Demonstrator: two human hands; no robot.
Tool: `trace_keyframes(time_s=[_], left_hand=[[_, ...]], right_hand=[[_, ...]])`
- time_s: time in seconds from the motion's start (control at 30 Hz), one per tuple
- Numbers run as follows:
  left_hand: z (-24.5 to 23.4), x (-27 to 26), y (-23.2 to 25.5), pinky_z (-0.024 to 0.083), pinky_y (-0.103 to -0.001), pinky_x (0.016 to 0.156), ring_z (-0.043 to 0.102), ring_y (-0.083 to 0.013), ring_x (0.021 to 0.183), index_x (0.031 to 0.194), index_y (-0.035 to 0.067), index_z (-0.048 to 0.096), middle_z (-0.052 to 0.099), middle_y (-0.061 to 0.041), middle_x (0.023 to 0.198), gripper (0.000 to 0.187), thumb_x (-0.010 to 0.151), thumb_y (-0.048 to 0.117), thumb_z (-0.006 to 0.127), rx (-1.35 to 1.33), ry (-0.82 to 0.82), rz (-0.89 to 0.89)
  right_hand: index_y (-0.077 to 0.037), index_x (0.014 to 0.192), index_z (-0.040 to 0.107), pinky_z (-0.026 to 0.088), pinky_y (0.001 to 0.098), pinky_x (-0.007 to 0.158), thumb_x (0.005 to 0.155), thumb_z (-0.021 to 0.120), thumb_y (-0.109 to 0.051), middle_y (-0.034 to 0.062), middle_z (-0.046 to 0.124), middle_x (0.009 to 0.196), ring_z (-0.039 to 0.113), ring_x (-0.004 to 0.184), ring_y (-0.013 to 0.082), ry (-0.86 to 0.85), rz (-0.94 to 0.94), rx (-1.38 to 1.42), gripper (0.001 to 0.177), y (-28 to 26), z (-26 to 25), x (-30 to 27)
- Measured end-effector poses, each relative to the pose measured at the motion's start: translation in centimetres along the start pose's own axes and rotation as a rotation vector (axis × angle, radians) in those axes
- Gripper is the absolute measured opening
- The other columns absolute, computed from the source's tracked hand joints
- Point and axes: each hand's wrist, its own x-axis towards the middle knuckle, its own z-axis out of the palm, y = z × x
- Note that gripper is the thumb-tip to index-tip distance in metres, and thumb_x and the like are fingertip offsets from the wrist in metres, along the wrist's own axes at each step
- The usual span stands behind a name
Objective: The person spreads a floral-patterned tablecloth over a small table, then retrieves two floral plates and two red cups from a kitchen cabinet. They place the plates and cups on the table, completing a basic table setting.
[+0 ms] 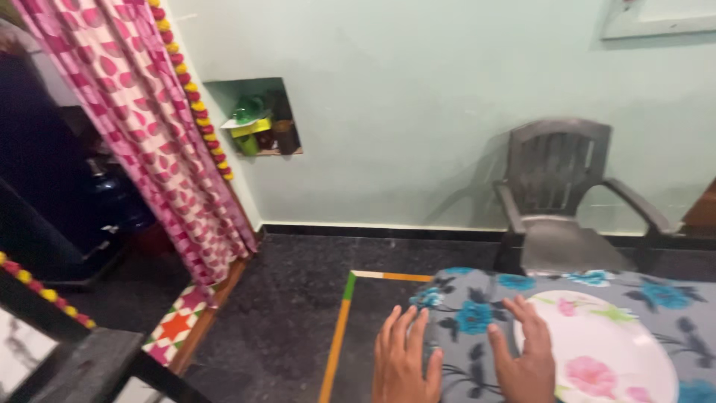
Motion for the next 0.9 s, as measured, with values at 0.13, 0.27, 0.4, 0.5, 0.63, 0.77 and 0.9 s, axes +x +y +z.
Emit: trace_keyframes(time_s=[0.13,0.27,0.4,0.5,0.63,0.77,0.9], left_hand=[[-5.6,2.8,-2.4,0.031,-0.058,0.112,0.038,-0.0448,0.143,0.144,0.003,0.055,0.051,-0.021,0.146,0.064,0.087,0.025,0.073,0.019,0.035,0.007],[-9.4,5.9,-7.2,0.030,-0.058,0.113,0.039,-0.0448,0.142,0.143,0.001,0.053,0.051,-0.021,0.146,0.065,0.086,0.025,0.073,0.036,0.158,0.028],[-11.9,8.8,-13.6,0.032,-0.059,0.110,0.040,-0.0445,0.141,0.143,0.003,0.055,0.052,-0.021,0.145,0.065,0.086,0.026,0.073,0.145,0.211,-0.011],[-14.2,11.7,-19.1,0.033,-0.059,0.109,0.041,-0.0449,0.140,0.142,0.004,0.055,0.053,-0.021,0.145,0.065,0.084,0.029,0.073,0.237,0.245,-0.014],[-18.6,16.1,-26.3,0.033,-0.060,0.108,0.041,-0.0451,0.138,0.141,0.005,0.055,0.052,-0.022,0.143,0.067,0.083,0.032,0.073,0.406,0.322,-0.042],[-23.4,18.6,-31.6,0.034,-0.060,0.109,0.042,-0.0439,0.138,0.140,0.006,0.057,0.052,-0.021,0.144,0.063,0.084,0.034,0.070,0.536,0.440,-0.120],[-28.4,19.9,-36.5,0.033,-0.060,0.109,0.041,-0.0448,0.139,0.139,0.006,0.058,0.051,-0.022,0.145,0.062,0.085,0.034,0.069,0.658,0.467,-0.196]], right_hand=[[-0.013,0.131,0.065,0.040,0.0451,0.115,0.084,0.074,-0.020,0.0125,0.060,0.145,0.048,0.145,0.0326,-0.018,-0.005,0.031,0.049,-6.7,3.2,1.2],[-0.014,0.130,0.065,0.038,0.0464,0.115,0.084,0.073,-0.023,0.0110,0.058,0.148,0.046,0.147,0.0322,-0.070,-0.041,0.055,0.048,-11.0,7.6,3.1],[-0.013,0.131,0.065,0.030,0.0502,0.121,0.084,0.073,-0.024,0.0093,0.059,0.147,0.046,0.147,0.0318,-0.096,-0.160,0.052,0.048,-13.5,14.7,5.7],[-0.012,0.129,0.065,0.026,0.0533,0.121,0.080,0.075,-0.024,0.0111,0.058,0.145,0.045,0.145,0.0333,-0.122,-0.259,0.085,0.051,-15.8,21.5,7.9],[-0.011,0.131,0.064,0.032,0.0498,0.119,0.082,0.075,-0.024,0.0119,0.059,0.144,0.048,0.143,0.0324,-0.188,-0.387,0.256,0.052,-20.7,31.0,10.9],[-0.011,0.129,0.066,0.040,0.0461,0.113,0.081,0.077,-0.021,0.0120,0.061,0.142,0.050,0.141,0.0324,-0.337,-0.396,0.392,0.051,-26.6,38.3,12.8],[-0.008,0.131,0.064,0.038,0.0479,0.113,0.082,0.076,-0.019,0.0139,0.059,0.143,0.049,0.141,0.0346,-0.444,-0.530,0.489,0.052,-32.6,45.2,14.4]])
